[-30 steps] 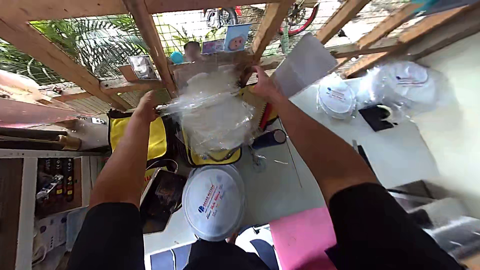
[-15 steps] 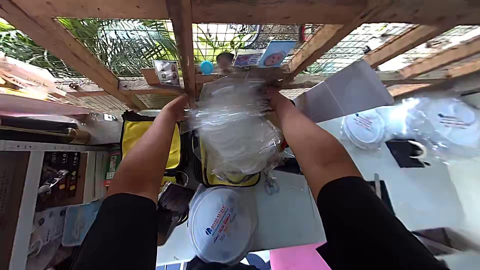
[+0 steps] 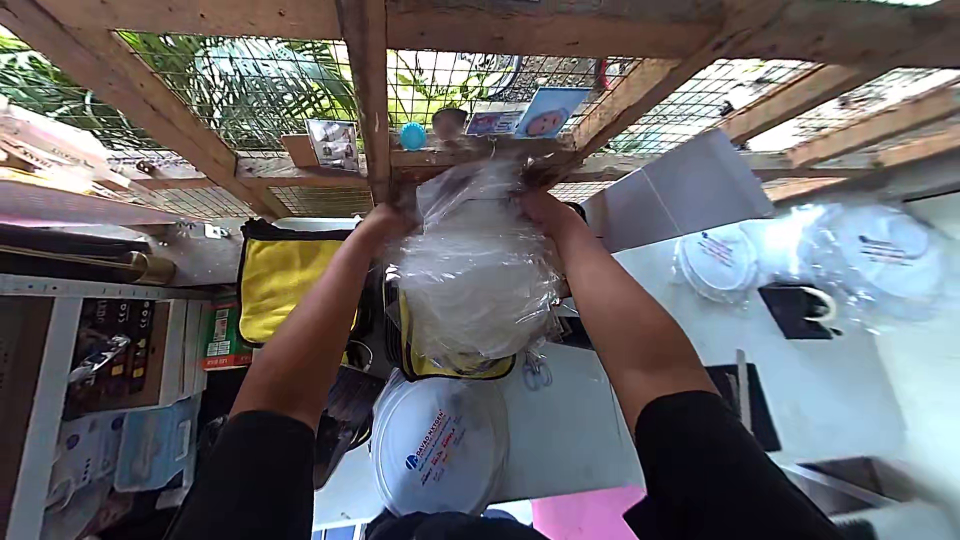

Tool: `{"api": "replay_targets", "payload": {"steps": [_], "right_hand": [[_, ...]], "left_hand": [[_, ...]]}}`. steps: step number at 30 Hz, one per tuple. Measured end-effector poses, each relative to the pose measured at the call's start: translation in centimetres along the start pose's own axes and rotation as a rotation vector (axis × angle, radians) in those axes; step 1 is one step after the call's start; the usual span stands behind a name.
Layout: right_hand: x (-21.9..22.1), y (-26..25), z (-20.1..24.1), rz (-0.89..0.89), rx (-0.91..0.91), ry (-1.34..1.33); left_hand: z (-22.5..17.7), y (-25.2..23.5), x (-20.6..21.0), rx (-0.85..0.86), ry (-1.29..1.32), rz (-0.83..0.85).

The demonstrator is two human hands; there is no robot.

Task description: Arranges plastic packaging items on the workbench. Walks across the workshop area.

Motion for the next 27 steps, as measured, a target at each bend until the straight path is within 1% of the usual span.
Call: {"api": "replay_targets", "payload": {"steps": [1,3,5,7,9,11,13,14,16,18,20,22,23,24,26,27], "right_hand": [[-0.2,1.2,0.7,-0.004,0.01,-0.018],[-0.9,3.7,1.4,-0.013,-0.038,-0.029],[-1.6,6.0,1.5,-0.019,-0.152,-0.059],[-2.1,8.7,1.3,-0.049,-0.275,-0.187],[-2.5,11.6,0.7,-0.057,-0.364,-0.23],[-2.4,14.1,-0.2,-0.082,-0.373,-0.232],[-2.1,16.2,-1.5,-0.072,-0.351,-0.254],[-2.0,17.5,-2.1,-0.046,-0.366,-0.268],[-2.2,20.1,-4.0,0.061,-0.461,-0.294],[-2.6,21.9,-6.0,0.1,-0.483,-0.362],[-3.3,22.6,-7.2,0.038,-0.46,-0.52],[-4.2,22.3,-6.9,-0.059,-0.442,-0.646],[-4.4,22.0,-6.2,-0.111,-0.426,-0.627],[-4.4,21.6,-5.5,-0.143,-0.403,-0.519],[-3.5,20.2,-4.0,-0.17,-0.341,-0.226],[-2.9,19.5,-3.4,-0.155,-0.302,-0.1]], "left_hand": [[0.1,0.8,0.0,0.044,0.038,0.009],[0.5,2.5,0.0,0.118,0.076,-0.015],[0.5,4.6,-0.2,0.164,0.05,-0.07],[0.4,7.2,-0.2,0.214,-0.035,-0.13],[1.4,9.7,0.5,0.288,-0.063,-0.186],[3.3,11.9,2.2,0.352,-0.058,-0.245],[5.3,13.7,4.0,0.367,-0.041,-0.237],[6.2,14.6,5.0,0.367,-0.028,-0.231],[8.2,16.2,7.0,0.38,0.003,-0.249],[9.9,17.4,8.7,0.396,0.03,-0.278],[10.9,18.3,10.1,0.405,0.046,-0.278],[11.3,18.9,11.1,0.392,0.048,-0.26],[11.4,19.1,11.5,0.395,0.053,-0.255],[11.4,19.1,11.9,0.401,0.056,-0.25],[11.3,19.1,12.4,0.413,0.064,-0.233],[11.2,19.1,12.5,0.417,0.061,-0.213]]}}
Point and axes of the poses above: each hand's wrist, its own y-axis away from the middle knuckle, its own x-axis out of the palm, z = x × y, the point moved 1 cm from there along -y, towards the middle knuckle, and after that the axes turned 14 degrees about -x, right-handed, at the moved point
